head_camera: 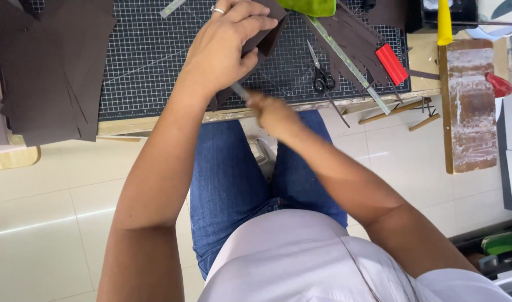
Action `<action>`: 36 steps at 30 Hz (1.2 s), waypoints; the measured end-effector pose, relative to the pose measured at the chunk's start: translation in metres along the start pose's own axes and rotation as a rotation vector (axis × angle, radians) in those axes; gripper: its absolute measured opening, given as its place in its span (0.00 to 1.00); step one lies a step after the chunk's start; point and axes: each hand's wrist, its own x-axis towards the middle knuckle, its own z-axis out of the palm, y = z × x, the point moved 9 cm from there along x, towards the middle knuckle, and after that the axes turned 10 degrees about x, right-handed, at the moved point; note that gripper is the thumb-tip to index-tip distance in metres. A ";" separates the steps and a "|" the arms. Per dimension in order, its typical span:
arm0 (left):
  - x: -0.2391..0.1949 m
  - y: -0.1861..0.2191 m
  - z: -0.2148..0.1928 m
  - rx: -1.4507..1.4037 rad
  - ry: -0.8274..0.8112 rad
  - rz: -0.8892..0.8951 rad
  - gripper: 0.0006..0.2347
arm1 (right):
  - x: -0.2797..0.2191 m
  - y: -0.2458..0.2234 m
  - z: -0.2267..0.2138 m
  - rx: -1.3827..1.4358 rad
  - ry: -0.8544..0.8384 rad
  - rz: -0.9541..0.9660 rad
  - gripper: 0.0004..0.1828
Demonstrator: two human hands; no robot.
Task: The person folds brown paper into a box shape, smooths the edges with a bone folder, trims excess with scissors, and applies glue with a roller to secure the corners. The process is repeated for a second box, finishing with a final press of the glued edges.
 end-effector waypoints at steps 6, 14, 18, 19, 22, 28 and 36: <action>0.000 0.001 0.001 -0.003 0.026 0.013 0.23 | 0.004 0.011 0.054 -0.350 0.255 -0.440 0.28; -0.001 0.007 -0.002 0.023 0.040 0.041 0.23 | 0.067 0.055 -0.042 -0.469 0.506 -0.295 0.27; 0.000 0.002 0.002 0.079 0.050 0.064 0.22 | 0.068 0.050 -0.045 -0.216 0.401 -0.220 0.28; -0.006 0.006 0.002 0.075 0.040 0.056 0.22 | 0.056 0.058 -0.007 -0.213 0.388 -0.216 0.28; 0.003 0.003 -0.001 0.037 0.044 0.040 0.23 | 0.030 0.044 0.042 -0.487 0.412 -0.322 0.28; 0.000 0.000 0.006 0.015 -0.037 -0.031 0.24 | 0.039 0.044 -0.028 -0.642 0.850 -0.567 0.22; 0.003 0.001 0.000 0.061 0.036 0.022 0.22 | 0.004 0.021 0.053 -0.145 0.078 -0.308 0.29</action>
